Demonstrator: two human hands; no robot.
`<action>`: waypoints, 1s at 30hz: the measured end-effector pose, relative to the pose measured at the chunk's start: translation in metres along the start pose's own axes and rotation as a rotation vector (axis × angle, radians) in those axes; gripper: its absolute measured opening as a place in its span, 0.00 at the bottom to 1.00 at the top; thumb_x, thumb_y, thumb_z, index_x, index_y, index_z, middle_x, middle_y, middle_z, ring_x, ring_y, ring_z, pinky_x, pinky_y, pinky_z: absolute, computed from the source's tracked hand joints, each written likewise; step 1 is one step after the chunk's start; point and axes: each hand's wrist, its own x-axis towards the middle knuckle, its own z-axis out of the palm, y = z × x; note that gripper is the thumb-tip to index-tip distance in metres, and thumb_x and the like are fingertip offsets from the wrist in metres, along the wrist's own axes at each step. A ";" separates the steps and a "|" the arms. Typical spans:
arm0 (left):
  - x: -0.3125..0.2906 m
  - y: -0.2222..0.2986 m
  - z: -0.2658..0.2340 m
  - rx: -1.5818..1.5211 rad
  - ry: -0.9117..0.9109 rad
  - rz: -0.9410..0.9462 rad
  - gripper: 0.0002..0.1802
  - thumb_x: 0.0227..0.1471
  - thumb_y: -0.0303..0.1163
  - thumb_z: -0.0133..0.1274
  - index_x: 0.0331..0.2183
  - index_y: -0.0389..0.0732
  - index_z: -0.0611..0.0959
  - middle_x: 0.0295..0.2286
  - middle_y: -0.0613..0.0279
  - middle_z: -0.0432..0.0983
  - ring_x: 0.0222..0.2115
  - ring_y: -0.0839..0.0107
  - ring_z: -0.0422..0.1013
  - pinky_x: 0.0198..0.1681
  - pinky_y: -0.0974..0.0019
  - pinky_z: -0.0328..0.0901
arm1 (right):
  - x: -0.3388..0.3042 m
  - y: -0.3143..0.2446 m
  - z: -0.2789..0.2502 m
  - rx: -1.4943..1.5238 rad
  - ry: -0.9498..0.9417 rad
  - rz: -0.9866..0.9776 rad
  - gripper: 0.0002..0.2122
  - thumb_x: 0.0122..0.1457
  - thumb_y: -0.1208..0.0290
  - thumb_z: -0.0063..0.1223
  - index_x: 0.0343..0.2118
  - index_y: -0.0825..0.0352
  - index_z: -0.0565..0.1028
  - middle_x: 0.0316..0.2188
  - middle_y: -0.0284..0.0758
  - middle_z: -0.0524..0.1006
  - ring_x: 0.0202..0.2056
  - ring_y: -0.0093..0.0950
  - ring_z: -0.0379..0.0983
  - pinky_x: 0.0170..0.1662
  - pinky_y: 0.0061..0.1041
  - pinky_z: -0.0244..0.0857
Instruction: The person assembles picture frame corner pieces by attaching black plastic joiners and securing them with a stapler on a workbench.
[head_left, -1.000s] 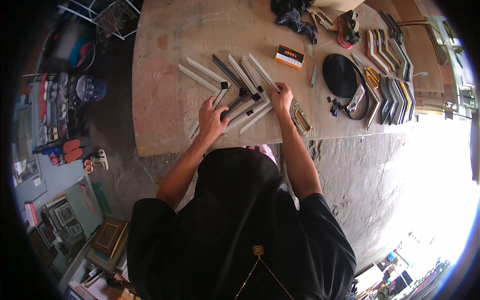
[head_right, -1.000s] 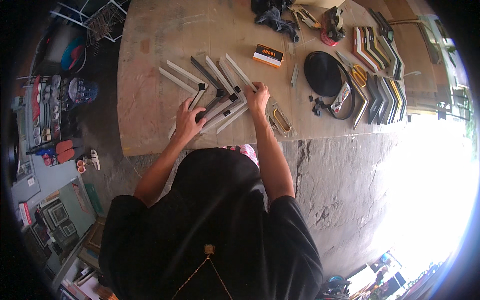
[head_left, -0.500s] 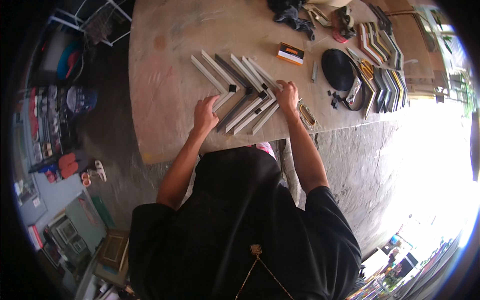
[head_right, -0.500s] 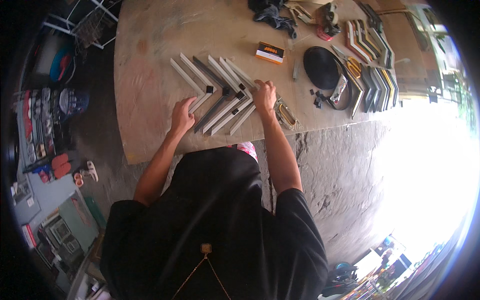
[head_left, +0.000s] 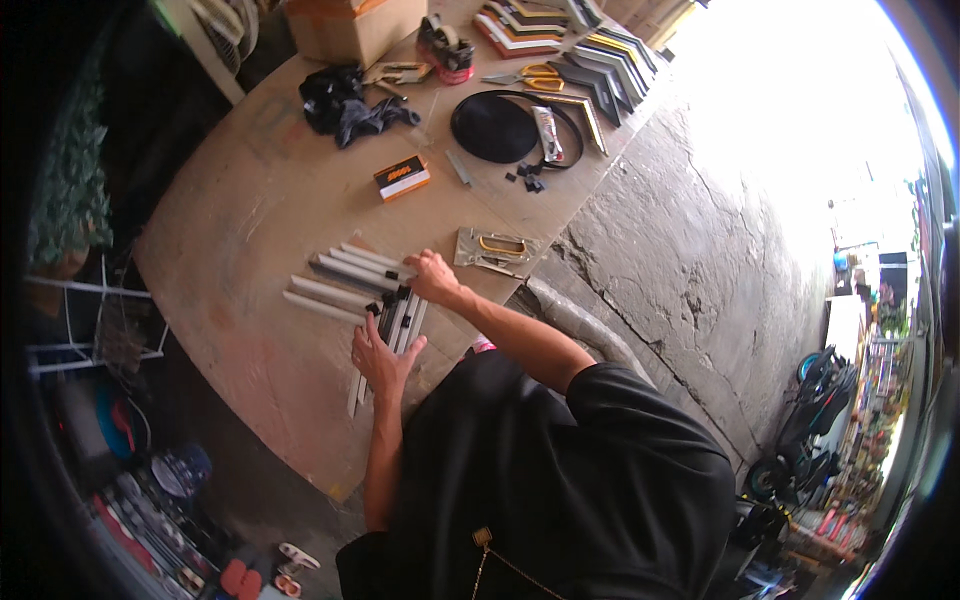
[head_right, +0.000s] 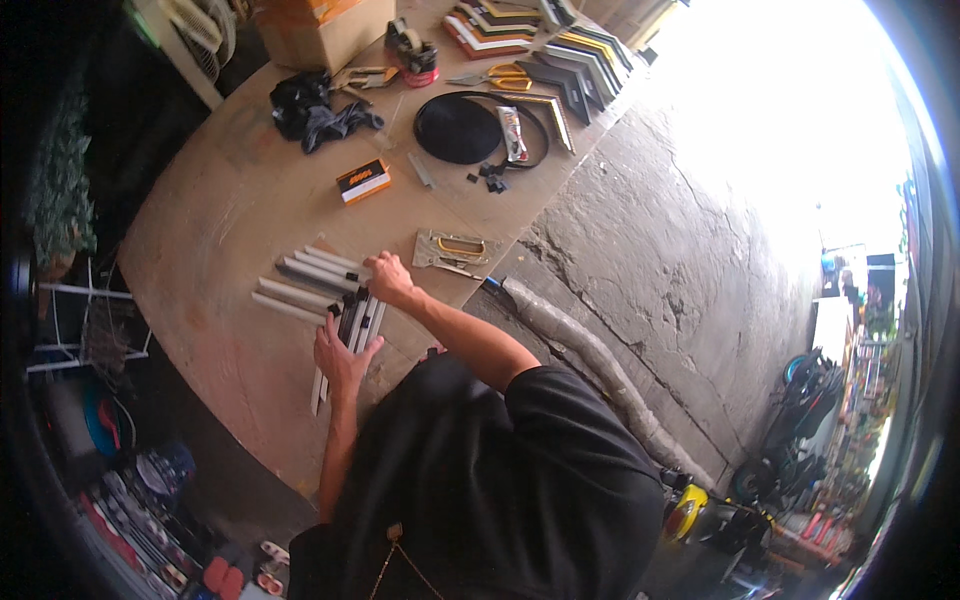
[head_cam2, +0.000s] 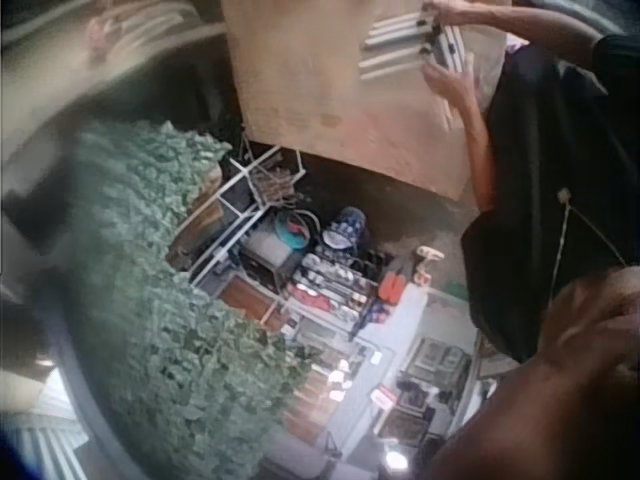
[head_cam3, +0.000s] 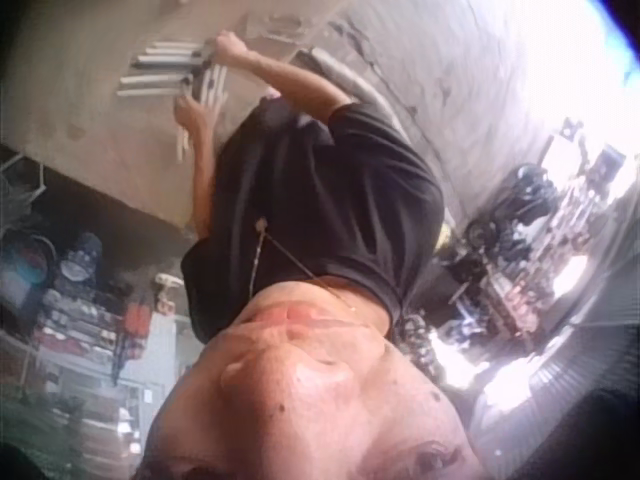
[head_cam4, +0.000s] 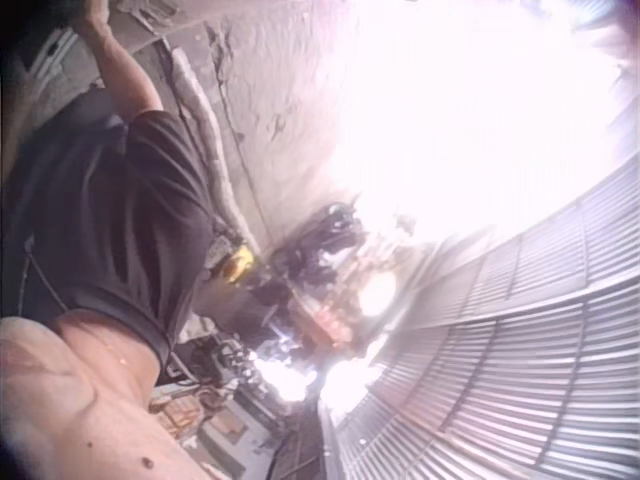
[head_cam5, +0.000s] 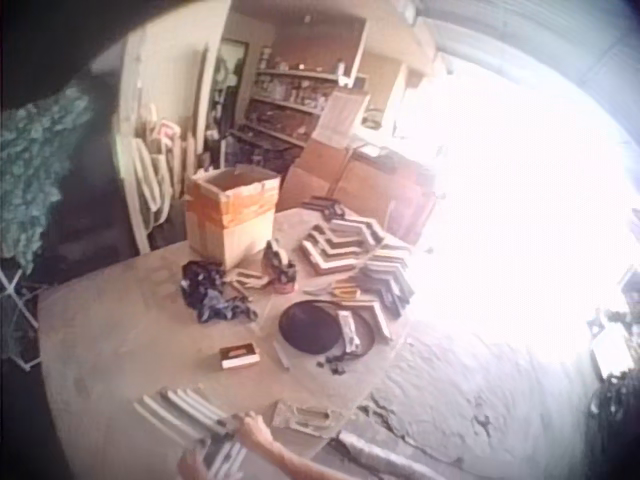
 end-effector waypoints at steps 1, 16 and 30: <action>-0.004 0.008 -0.001 0.085 -0.003 -0.011 0.55 0.29 0.56 0.69 0.57 0.45 0.65 0.50 0.42 0.63 0.51 0.45 0.62 0.52 0.45 0.58 | -0.001 0.003 0.004 -0.003 -0.004 0.009 0.22 0.45 0.69 0.60 0.47 0.63 0.75 0.42 0.48 0.74 0.47 0.48 0.69 0.51 0.40 0.65; -0.017 -0.009 -0.007 0.067 0.104 0.001 0.55 0.27 0.54 0.71 0.57 0.48 0.68 0.55 0.39 0.57 0.56 0.41 0.57 0.55 0.42 0.55 | -0.037 0.001 -0.008 0.171 0.005 -0.120 0.19 0.49 0.66 0.59 0.45 0.65 0.75 0.43 0.44 0.73 0.50 0.45 0.66 0.52 0.42 0.65; 0.069 0.220 -0.158 -0.380 0.612 0.609 0.25 0.51 0.27 0.58 0.51 0.35 0.72 0.43 0.54 0.69 0.39 0.66 0.63 0.48 0.59 0.61 | -0.109 0.113 -0.123 0.428 -0.062 -0.191 0.15 0.52 0.66 0.58 0.42 0.66 0.76 0.37 0.42 0.76 0.41 0.41 0.74 0.44 0.37 0.69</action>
